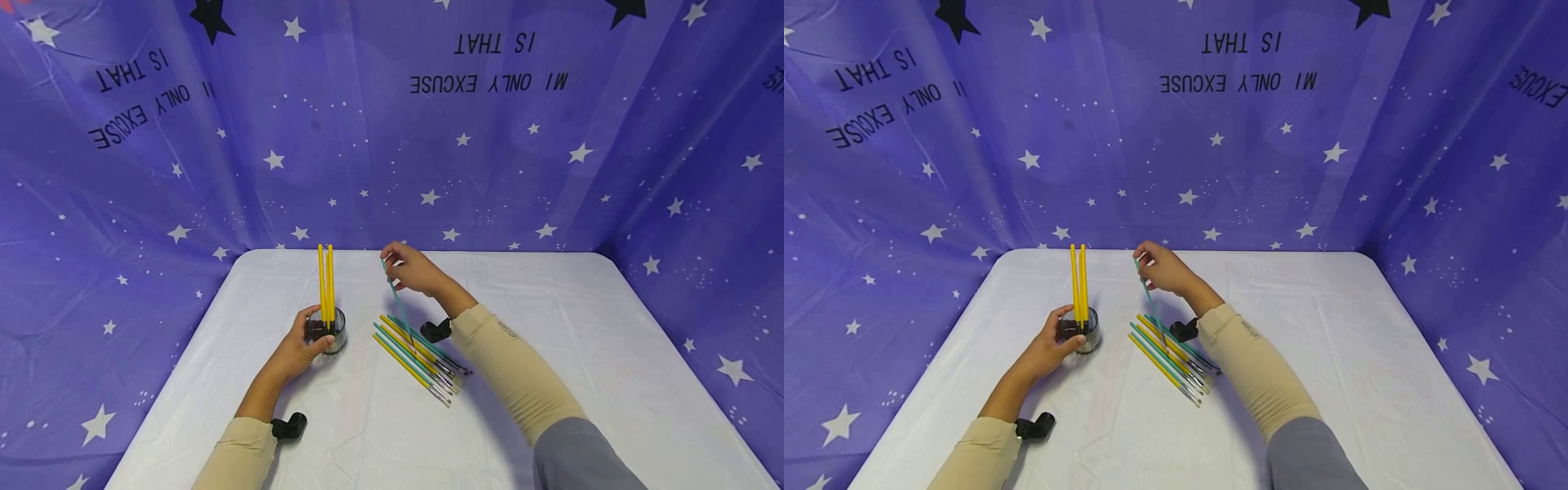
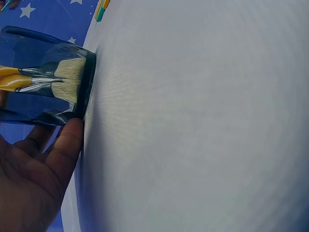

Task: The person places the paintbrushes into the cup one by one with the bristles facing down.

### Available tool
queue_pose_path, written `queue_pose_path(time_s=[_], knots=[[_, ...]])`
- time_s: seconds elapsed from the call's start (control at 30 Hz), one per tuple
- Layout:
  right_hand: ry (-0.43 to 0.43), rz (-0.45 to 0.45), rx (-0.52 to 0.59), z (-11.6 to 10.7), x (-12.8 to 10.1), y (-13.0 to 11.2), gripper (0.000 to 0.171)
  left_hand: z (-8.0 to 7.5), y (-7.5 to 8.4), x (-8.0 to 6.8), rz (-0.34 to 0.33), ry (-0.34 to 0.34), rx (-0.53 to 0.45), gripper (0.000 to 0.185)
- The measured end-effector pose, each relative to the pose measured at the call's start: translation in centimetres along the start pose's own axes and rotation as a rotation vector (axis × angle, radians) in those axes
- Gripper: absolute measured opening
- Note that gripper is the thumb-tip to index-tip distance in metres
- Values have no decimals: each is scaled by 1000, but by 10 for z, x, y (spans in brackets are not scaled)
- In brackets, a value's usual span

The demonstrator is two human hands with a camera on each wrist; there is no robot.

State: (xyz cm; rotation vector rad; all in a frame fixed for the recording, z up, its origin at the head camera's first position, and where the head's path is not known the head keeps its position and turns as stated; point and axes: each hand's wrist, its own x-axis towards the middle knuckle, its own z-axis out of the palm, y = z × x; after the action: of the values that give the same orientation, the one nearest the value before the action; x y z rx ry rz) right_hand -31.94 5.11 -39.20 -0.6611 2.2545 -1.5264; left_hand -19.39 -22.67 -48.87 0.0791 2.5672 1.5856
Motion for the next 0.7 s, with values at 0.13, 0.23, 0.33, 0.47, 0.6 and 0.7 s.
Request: queue_pose_path(time_s=[0.13, 0.23, 0.33, 0.47, 0.6, 0.7], knots=[[61, -31, 63, 6, 4, -6, 18, 0, 0, 0, 2, -2, -1, 81], [94, -51, 105, 10, 7, -9, 19, 0, 0, 0, 3, -4, -12, 81], [115, -70, 128, 14, 9, -13, 19, 0, 0, -1, -1, -4, -10, 81], [147, -102, 150, 17, 11, -21, 20, 0, 0, -1, -12, -5, 2, 82], [192, -126, 178, 20, 14, -28, 20, -1, 0, -1, -10, -3, 3, 81], [222, -136, 209, 22, 16, -34, 21, -1, 0, -1, -9, 0, 3, 81]])
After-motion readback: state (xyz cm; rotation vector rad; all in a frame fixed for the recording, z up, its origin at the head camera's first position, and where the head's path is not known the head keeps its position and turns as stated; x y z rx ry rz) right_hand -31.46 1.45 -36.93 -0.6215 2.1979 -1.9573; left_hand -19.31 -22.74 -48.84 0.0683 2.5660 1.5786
